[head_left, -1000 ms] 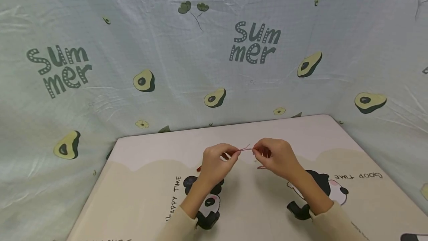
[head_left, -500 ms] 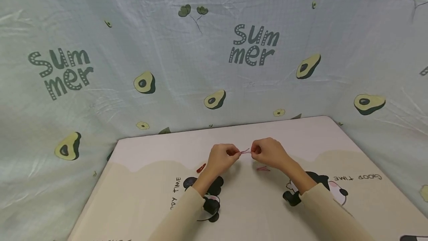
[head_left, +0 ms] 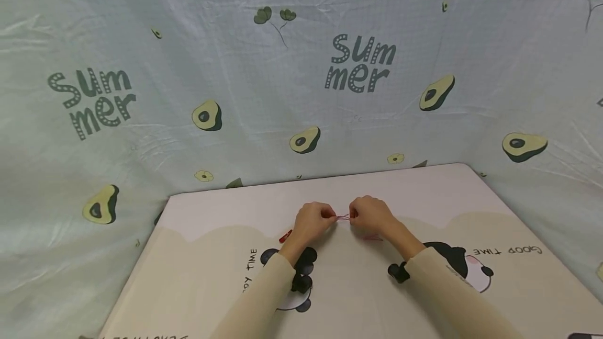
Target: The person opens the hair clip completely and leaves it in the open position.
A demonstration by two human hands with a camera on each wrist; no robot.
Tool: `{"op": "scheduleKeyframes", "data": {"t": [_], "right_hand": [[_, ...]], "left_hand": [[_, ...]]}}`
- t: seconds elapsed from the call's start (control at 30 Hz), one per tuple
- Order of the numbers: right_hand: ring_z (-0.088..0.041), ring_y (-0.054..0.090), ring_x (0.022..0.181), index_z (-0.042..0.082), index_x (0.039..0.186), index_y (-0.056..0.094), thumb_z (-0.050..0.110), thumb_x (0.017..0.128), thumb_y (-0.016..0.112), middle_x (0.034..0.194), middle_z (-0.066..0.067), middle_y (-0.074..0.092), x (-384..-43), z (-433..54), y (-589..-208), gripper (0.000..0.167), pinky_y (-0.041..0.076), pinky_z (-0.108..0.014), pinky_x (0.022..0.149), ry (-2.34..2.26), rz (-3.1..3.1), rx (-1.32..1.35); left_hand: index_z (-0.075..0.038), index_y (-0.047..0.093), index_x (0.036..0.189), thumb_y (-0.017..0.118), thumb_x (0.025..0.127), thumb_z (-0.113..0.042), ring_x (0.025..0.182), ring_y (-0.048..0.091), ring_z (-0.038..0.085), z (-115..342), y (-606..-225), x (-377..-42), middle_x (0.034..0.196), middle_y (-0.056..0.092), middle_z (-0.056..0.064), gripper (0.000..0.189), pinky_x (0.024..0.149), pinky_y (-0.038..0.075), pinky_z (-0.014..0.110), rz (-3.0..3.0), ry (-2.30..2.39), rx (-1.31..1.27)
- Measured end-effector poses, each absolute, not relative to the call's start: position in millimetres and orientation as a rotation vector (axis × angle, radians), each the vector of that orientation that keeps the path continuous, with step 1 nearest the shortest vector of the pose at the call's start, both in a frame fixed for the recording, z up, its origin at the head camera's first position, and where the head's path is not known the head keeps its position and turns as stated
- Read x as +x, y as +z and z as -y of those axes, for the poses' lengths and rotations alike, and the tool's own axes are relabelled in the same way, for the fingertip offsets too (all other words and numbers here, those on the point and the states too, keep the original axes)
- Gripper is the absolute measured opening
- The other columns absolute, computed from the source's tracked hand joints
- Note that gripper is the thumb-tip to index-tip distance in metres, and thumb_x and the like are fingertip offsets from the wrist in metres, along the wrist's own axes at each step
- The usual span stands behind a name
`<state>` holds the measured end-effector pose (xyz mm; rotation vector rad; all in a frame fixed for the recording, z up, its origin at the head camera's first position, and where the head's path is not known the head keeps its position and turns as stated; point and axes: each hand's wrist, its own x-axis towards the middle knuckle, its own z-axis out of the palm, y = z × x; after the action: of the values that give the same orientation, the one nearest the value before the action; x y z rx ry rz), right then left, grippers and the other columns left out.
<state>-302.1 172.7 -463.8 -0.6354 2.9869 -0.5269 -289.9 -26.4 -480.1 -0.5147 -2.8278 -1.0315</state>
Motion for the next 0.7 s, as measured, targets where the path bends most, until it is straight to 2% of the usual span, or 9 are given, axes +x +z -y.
{"op": "scheduleKeyframes", "data": {"t": [0.2, 0.5, 0.7], "right_hand": [[-0.013, 0.055, 0.067, 0.015, 0.076, 0.073, 0.013, 0.084, 0.075, 0.072, 0.005, 0.066, -304.3, -170.0, -466.9, 0.009, 0.045, -0.031, 0.060, -0.502, -2.956, -0.592], [-0.014, 0.056, 0.066, 0.015, 0.075, 0.072, 0.012, 0.084, 0.075, 0.072, 0.004, 0.066, -303.4, -171.8, -469.1, 0.009, 0.046, -0.032, 0.059, -0.531, -2.970, -0.568], [-0.014, 0.058, 0.072, 0.015, 0.080, 0.072, 0.015, 0.085, 0.075, 0.078, 0.004, 0.068, -303.1, -176.0, -471.3, 0.006, 0.049, -0.033, 0.063, -0.590, -2.955, -0.553]], "left_hand": [[-0.015, 0.082, 0.090, 0.075, 0.090, -0.020, 0.079, 0.065, 0.012, 25.3, -485.1, -291.4, 0.084, 0.077, -0.003, 0.008, 0.074, 0.053, 0.030, 2.854, -0.988, -0.503], [-0.015, 0.082, 0.089, 0.078, 0.090, -0.022, 0.077, 0.063, 0.011, 23.7, -488.2, -292.2, 0.083, 0.076, -0.003, 0.009, 0.070, 0.050, 0.026, 2.869, -0.913, -0.516], [-0.013, 0.081, 0.095, 0.079, 0.088, -0.020, 0.077, 0.064, 0.014, 25.8, -487.2, -291.5, 0.084, 0.076, 0.001, 0.011, 0.070, 0.051, 0.028, 2.864, -0.926, -0.541]]}}
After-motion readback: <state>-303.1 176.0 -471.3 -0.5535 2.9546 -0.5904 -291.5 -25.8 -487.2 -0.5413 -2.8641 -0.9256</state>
